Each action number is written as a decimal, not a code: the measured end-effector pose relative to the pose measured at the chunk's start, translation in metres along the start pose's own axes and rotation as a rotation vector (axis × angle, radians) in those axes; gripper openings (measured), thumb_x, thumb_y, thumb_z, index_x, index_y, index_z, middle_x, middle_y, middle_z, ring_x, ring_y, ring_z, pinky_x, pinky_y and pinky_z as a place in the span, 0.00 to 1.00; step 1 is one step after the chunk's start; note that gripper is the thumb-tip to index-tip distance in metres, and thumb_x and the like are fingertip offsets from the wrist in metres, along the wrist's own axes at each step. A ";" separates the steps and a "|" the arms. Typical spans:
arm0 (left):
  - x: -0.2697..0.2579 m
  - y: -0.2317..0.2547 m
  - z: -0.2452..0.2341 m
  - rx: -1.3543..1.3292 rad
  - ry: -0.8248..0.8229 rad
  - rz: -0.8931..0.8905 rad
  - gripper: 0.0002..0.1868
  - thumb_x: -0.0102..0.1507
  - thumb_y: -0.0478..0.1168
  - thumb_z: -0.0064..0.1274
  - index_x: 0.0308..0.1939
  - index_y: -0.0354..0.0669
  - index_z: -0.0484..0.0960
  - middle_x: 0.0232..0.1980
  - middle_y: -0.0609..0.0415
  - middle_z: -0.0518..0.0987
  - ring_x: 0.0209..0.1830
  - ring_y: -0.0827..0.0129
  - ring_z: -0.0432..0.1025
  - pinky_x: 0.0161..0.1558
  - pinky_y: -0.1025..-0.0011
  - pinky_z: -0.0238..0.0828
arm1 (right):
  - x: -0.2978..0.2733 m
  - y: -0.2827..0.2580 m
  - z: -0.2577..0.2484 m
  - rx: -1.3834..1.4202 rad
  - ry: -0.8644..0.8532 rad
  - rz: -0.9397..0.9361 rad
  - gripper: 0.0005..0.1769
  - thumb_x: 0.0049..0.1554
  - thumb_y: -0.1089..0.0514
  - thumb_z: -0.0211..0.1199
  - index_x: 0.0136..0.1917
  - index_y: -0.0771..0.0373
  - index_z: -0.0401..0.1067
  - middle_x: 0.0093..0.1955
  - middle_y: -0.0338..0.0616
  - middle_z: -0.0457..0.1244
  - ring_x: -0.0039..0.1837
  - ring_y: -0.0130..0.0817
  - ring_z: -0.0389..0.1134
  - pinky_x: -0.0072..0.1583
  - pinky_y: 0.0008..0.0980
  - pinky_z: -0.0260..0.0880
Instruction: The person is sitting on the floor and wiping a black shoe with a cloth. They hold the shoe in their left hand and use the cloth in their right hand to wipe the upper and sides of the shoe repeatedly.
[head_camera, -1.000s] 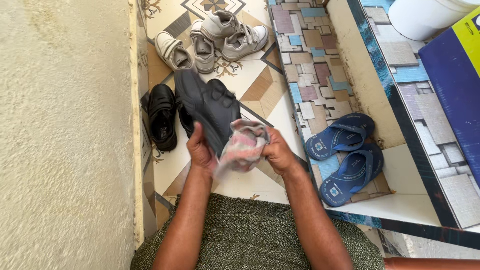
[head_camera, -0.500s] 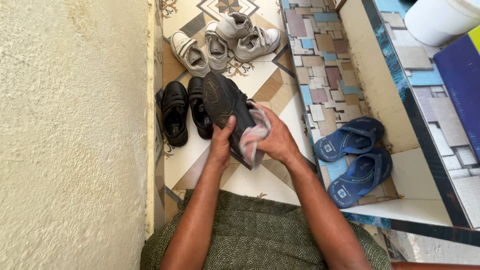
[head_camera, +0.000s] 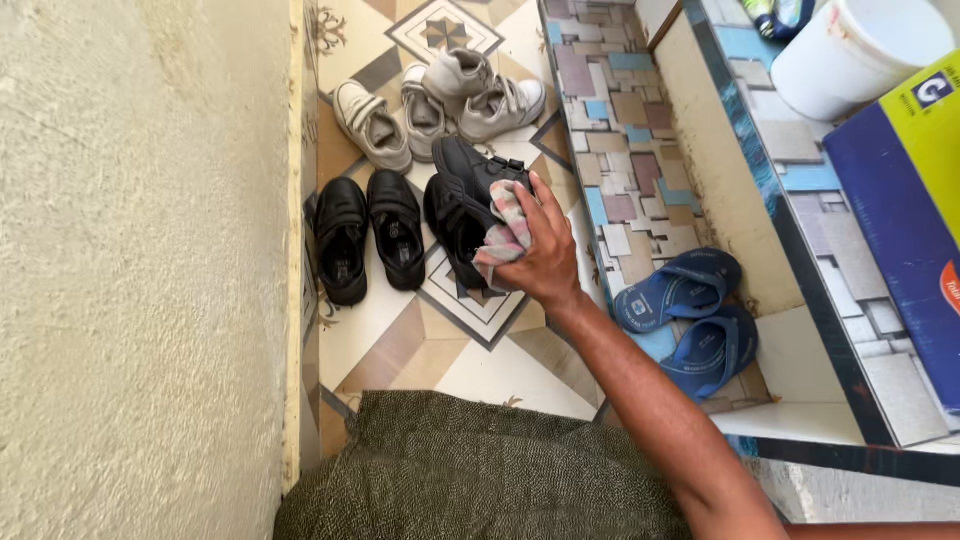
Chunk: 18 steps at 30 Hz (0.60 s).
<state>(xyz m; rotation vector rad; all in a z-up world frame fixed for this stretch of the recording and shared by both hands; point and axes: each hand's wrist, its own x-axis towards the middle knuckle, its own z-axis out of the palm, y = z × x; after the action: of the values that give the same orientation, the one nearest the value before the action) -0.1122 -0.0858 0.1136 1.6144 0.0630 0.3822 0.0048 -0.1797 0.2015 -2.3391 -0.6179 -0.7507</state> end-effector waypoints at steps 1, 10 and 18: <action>0.001 0.000 0.001 -0.012 -0.006 -0.021 0.20 0.73 0.45 0.53 0.53 0.29 0.67 0.47 0.40 0.67 0.49 0.59 0.63 0.57 0.63 0.63 | 0.003 -0.003 -0.005 -0.017 0.013 -0.023 0.59 0.37 0.47 0.87 0.74 0.66 0.63 0.79 0.61 0.54 0.75 0.58 0.61 0.72 0.49 0.64; 0.001 -0.006 -0.005 -0.122 -0.029 -0.216 0.23 0.75 0.48 0.47 0.49 0.24 0.68 0.45 0.37 0.67 0.46 0.56 0.63 0.53 0.62 0.63 | -0.022 -0.020 -0.041 0.060 0.125 -0.043 0.59 0.39 0.47 0.86 0.75 0.69 0.60 0.79 0.64 0.53 0.77 0.57 0.61 0.74 0.48 0.67; -0.019 -0.024 -0.018 -0.246 0.072 -0.374 0.28 0.76 0.52 0.41 0.46 0.20 0.70 0.44 0.35 0.67 0.44 0.54 0.62 0.50 0.62 0.62 | -0.060 -0.021 -0.044 0.259 0.331 0.149 0.56 0.41 0.56 0.85 0.76 0.72 0.60 0.78 0.61 0.57 0.78 0.51 0.62 0.78 0.44 0.62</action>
<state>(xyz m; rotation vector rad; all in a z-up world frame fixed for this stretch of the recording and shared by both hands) -0.1305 -0.0710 0.0864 1.3115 0.3543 0.1509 -0.0668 -0.2081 0.2006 -1.9446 -0.3660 -0.9054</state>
